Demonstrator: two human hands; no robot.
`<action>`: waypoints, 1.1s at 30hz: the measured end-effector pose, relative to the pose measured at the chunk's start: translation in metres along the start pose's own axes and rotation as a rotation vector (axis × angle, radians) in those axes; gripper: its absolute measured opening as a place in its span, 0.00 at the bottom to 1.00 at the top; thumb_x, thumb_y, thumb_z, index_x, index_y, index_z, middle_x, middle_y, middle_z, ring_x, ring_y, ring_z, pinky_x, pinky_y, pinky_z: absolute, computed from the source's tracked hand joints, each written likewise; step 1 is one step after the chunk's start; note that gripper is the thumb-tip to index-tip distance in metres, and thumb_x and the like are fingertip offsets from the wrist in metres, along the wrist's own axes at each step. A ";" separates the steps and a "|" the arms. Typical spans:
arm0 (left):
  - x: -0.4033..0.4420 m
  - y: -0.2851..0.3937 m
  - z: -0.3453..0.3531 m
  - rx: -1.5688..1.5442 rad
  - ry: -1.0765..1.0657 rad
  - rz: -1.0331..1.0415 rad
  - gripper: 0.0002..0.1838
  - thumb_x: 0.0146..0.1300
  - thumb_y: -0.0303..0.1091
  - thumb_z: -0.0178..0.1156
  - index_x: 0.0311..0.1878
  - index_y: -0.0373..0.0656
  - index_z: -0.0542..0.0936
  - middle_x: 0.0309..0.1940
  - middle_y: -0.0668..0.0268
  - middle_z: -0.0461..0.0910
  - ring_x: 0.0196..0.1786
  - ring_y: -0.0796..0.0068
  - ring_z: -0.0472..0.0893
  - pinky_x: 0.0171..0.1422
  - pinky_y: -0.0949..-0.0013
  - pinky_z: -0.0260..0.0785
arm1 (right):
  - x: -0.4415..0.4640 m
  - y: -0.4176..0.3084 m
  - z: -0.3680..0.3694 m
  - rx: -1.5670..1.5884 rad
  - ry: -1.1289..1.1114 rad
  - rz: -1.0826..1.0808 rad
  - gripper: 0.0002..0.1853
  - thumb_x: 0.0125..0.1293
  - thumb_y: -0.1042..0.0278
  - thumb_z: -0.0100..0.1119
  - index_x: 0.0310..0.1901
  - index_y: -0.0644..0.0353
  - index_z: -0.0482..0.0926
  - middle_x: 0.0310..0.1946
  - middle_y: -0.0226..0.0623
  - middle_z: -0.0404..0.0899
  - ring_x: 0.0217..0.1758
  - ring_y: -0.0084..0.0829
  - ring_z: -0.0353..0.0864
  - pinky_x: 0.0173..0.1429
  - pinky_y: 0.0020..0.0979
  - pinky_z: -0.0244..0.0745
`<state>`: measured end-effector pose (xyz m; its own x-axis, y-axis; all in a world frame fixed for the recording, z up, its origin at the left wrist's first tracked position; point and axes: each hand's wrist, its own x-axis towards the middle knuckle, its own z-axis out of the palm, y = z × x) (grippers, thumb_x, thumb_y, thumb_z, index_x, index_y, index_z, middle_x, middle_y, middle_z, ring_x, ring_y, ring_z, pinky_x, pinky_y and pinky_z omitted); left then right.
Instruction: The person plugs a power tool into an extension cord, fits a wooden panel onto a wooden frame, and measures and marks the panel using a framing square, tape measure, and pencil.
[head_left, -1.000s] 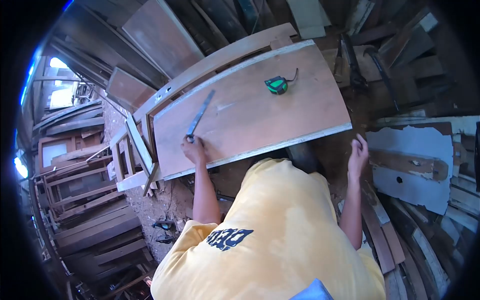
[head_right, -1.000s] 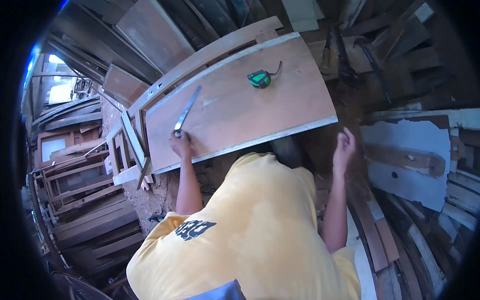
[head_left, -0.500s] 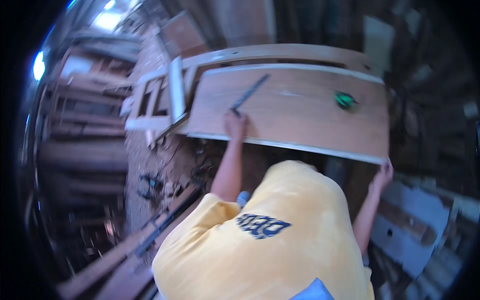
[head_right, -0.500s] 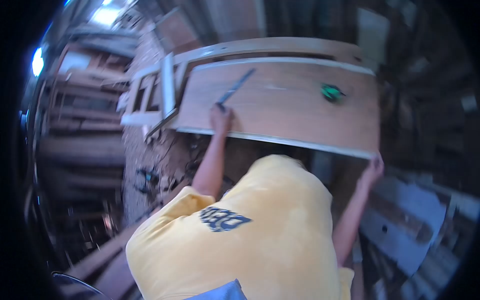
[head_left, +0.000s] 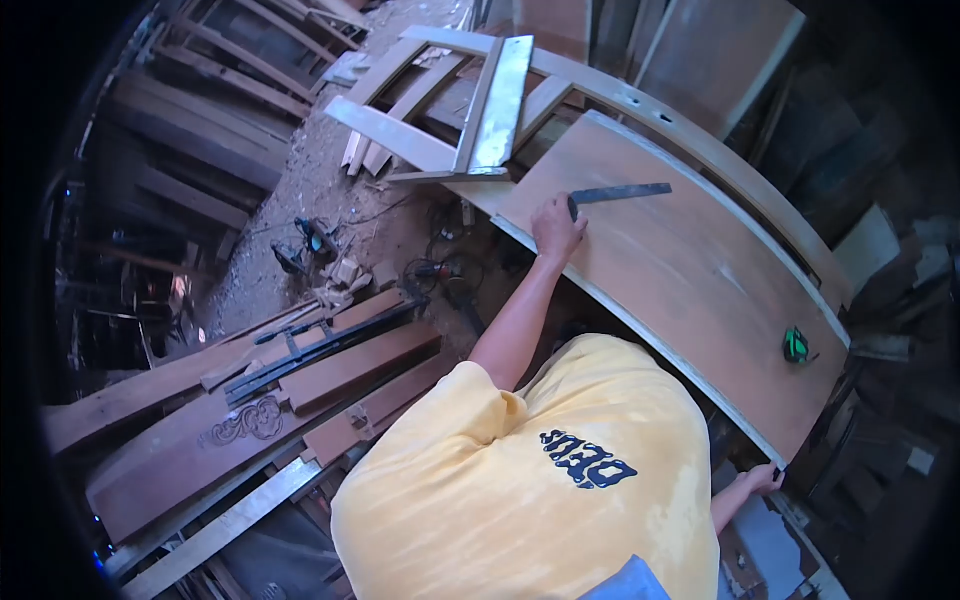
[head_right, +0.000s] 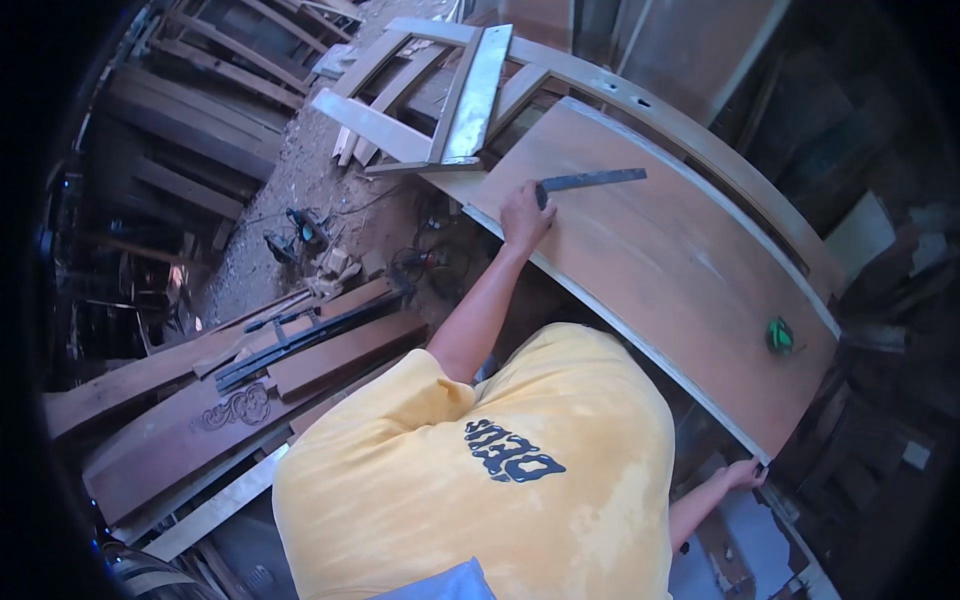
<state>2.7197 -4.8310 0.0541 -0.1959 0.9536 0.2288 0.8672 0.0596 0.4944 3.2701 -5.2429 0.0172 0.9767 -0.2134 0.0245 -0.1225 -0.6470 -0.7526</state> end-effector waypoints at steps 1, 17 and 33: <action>0.007 -0.007 -0.003 -0.013 -0.011 -0.018 0.27 0.56 0.42 0.72 0.57 0.40 0.79 0.43 0.51 0.84 0.50 0.48 0.83 0.56 0.48 0.75 | -0.022 -0.012 -0.001 -0.006 -0.005 -0.016 0.22 0.69 0.69 0.67 0.62 0.65 0.77 0.55 0.53 0.82 0.57 0.45 0.83 0.60 0.40 0.78; -0.012 -0.075 -0.053 -0.572 0.011 -0.489 0.33 0.55 0.33 0.72 0.61 0.41 0.66 0.40 0.55 0.82 0.47 0.57 0.85 0.54 0.55 0.78 | -0.277 -0.224 0.072 0.142 -0.684 -0.946 0.21 0.74 0.74 0.57 0.66 0.63 0.74 0.59 0.45 0.76 0.58 0.40 0.79 0.63 0.39 0.76; -0.048 -0.132 -0.032 -1.381 0.215 -0.998 0.13 0.71 0.33 0.68 0.53 0.38 0.82 0.44 0.68 0.85 0.46 0.79 0.85 0.54 0.69 0.79 | -0.489 -0.283 0.222 -0.057 -1.257 -1.466 0.21 0.73 0.67 0.60 0.66 0.60 0.75 0.58 0.47 0.75 0.63 0.46 0.72 0.70 0.45 0.66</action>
<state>2.5996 -4.8937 0.0045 -0.5268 0.6476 -0.5505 -0.6036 0.1710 0.7788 2.8660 -4.7931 0.0720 -0.1473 0.9854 0.0855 0.8047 0.1696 -0.5689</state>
